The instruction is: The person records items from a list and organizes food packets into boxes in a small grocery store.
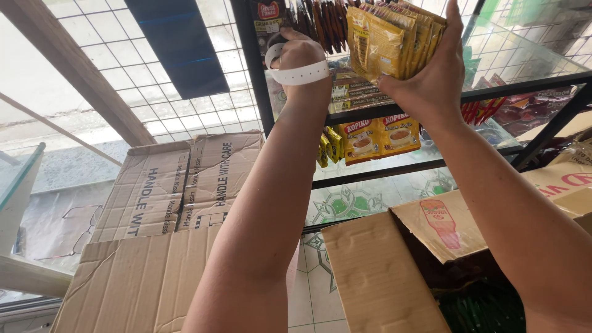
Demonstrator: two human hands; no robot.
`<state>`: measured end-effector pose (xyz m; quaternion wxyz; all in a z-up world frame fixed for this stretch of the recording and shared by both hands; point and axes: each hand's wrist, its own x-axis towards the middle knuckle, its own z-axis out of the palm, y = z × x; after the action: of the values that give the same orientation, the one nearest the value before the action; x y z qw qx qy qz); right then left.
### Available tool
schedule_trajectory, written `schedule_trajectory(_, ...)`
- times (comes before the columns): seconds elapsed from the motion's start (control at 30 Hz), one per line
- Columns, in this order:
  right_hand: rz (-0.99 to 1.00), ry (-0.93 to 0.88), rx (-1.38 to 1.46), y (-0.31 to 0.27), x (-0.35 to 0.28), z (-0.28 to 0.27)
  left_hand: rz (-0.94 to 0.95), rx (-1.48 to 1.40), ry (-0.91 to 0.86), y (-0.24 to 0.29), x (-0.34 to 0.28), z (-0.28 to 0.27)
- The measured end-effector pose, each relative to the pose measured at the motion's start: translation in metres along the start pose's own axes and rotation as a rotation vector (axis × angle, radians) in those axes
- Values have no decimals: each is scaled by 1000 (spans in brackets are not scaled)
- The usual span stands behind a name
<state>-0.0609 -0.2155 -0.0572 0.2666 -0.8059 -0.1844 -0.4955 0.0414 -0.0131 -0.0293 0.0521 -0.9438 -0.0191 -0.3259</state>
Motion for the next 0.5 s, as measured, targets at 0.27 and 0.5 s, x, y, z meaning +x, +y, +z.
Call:
schedule_trajectory(0.27,11,-7,-12,-40,7,23,49,-151,-212,-19,-10,-19)
schedule_trajectory(0.5,-90,-12,84,-85,19,32,43,-321,-497,-23,-32,-54)
